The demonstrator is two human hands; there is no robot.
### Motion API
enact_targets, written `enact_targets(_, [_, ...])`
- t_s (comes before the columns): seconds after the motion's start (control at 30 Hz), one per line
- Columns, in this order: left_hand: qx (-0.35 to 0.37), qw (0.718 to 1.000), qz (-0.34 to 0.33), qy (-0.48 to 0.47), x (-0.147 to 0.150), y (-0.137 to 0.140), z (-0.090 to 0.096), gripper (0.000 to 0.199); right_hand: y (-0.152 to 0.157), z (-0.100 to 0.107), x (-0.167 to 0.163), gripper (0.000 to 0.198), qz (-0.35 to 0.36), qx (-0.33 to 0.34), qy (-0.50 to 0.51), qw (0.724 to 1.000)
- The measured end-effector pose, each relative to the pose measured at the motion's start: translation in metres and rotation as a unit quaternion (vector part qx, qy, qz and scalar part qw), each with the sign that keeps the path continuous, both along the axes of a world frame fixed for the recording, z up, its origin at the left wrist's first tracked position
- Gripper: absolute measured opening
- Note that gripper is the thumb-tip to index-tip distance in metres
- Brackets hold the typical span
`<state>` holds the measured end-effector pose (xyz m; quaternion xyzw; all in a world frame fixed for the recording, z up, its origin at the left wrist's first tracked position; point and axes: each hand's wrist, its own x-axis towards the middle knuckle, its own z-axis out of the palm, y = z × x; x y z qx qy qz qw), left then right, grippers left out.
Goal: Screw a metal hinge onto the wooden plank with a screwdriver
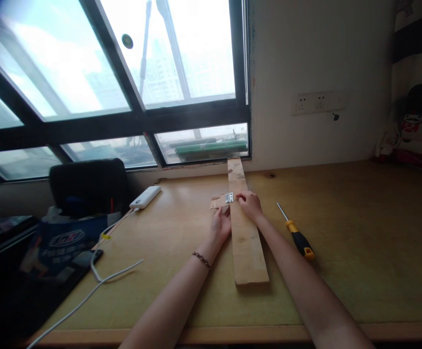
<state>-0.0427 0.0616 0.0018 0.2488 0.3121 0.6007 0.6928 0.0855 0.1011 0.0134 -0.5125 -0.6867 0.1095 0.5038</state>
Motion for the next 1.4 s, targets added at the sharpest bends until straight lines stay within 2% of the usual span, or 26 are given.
enact_targets(0.17, [0.002, 1.000, 0.008, -0.013, -0.001, 0.000, 0.000, 0.025, -0.001, 0.001, 0.000, 0.023, -0.002, -0.002, 0.001, 1.000])
enact_targets(0.37, [-0.015, 0.996, 0.009, -0.087, -0.001, 0.004, -0.005, 0.029, -0.002, 0.002, -0.001, 0.022, 0.003, -0.001, 0.010, 1.000])
enact_targets(0.5, [-0.010, 0.996, 0.005, -0.087, -0.002, 0.003, -0.004, 0.038, -0.001, 0.002, -0.001, 0.022, 0.005, -0.005, 0.083, 0.996])
enact_targets(0.57, [-0.008, 0.996, 0.004, -0.086, -0.002, 0.002, -0.002, 0.041, 0.001, -0.003, 0.003, 0.022, -0.011, -0.008, 0.180, 0.984])
enact_targets(0.6, [-0.008, 0.997, 0.004, -0.083, -0.002, 0.001, -0.001, 0.042, 0.003, -0.008, 0.006, 0.022, -0.025, -0.015, 0.247, 0.969])
enact_targets(0.7, [-0.005, 0.997, 0.003, -0.070, -0.002, -0.001, 0.001, 0.045, 0.011, -0.024, 0.017, 0.018, -0.063, -0.052, 0.431, 0.898])
enact_targets(0.77, [0.003, 0.997, -0.003, -0.075, -0.002, -0.001, 0.002, 0.048, 0.015, -0.033, 0.024, 0.016, -0.071, -0.065, 0.476, 0.874])
enact_targets(0.9, [0.014, 0.997, -0.018, -0.069, -0.002, -0.002, 0.002, 0.055, 0.020, -0.042, 0.030, 0.016, -0.065, -0.075, 0.505, 0.857])
enact_targets(1.23, [0.050, 0.998, -0.030, -0.038, 0.004, -0.005, 0.005, 0.066, 0.021, -0.042, 0.030, 0.013, -0.044, -0.093, 0.533, 0.840])
enact_targets(1.4, [0.070, 0.996, -0.059, -0.011, 0.007, -0.011, 0.010, 0.062, 0.021, -0.041, 0.030, 0.012, -0.039, -0.093, 0.539, 0.836])
